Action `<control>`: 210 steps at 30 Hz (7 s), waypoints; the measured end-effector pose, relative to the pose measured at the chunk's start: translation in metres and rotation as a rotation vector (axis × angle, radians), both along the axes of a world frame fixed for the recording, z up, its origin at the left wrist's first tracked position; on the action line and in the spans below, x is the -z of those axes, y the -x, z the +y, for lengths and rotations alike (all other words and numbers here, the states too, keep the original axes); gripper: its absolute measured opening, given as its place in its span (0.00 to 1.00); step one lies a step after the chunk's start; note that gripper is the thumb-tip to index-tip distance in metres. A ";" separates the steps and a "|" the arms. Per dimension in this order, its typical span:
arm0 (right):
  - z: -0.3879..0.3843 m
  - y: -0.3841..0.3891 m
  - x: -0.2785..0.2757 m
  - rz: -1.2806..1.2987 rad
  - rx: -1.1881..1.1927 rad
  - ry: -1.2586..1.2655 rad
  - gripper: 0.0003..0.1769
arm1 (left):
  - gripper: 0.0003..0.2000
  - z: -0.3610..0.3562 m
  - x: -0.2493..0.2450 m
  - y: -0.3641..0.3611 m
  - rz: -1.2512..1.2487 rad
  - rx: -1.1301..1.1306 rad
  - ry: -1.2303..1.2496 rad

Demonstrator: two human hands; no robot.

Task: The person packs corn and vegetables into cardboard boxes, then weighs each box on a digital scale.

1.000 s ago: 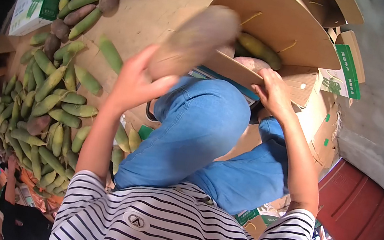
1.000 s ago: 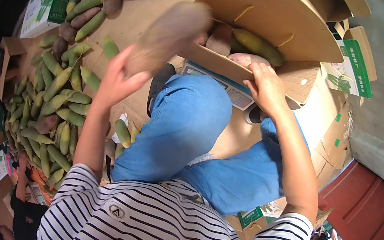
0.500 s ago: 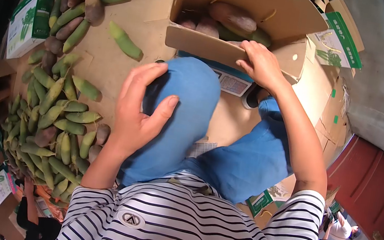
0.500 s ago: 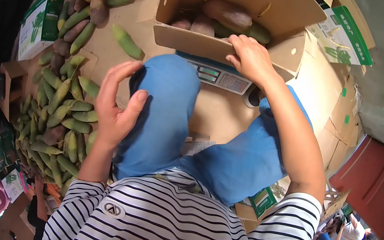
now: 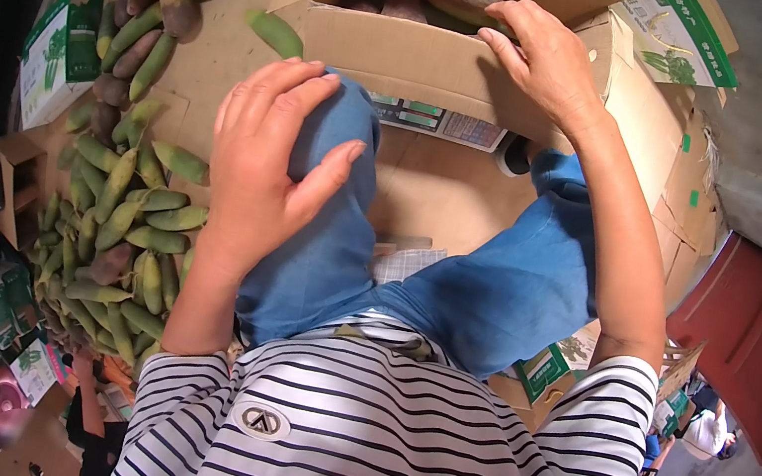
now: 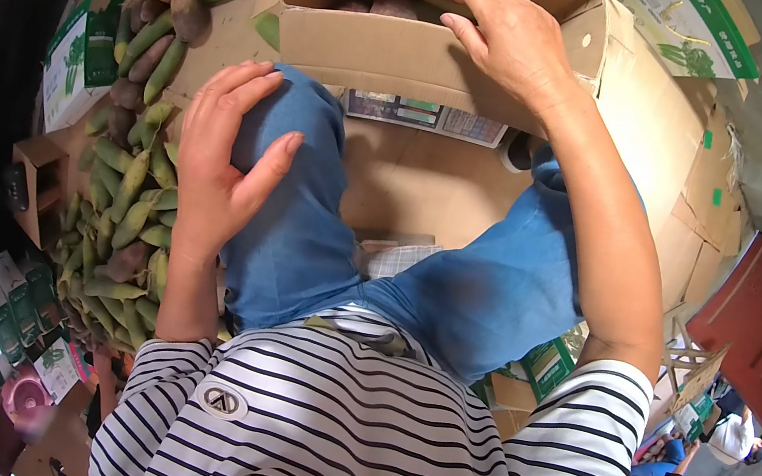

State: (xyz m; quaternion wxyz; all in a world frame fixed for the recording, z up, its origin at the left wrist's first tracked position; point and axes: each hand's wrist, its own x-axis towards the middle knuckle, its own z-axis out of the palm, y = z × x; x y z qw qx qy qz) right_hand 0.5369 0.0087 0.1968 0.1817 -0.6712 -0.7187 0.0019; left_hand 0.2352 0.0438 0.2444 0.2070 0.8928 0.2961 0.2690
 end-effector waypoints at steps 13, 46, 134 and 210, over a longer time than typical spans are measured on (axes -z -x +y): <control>-0.012 -0.003 0.000 -0.026 -0.013 0.202 0.15 | 0.22 0.005 0.003 0.006 -0.031 -0.025 -0.032; -0.008 0.000 0.027 0.104 0.052 0.514 0.22 | 0.29 -0.130 0.300 0.294 1.083 -0.727 0.887; -0.009 -0.002 0.034 0.471 0.292 0.614 0.22 | 0.40 -0.170 0.369 0.291 0.457 -0.946 1.017; -0.014 -0.042 0.055 0.540 0.370 0.603 0.25 | 0.34 -0.123 0.314 0.285 0.487 -0.866 0.682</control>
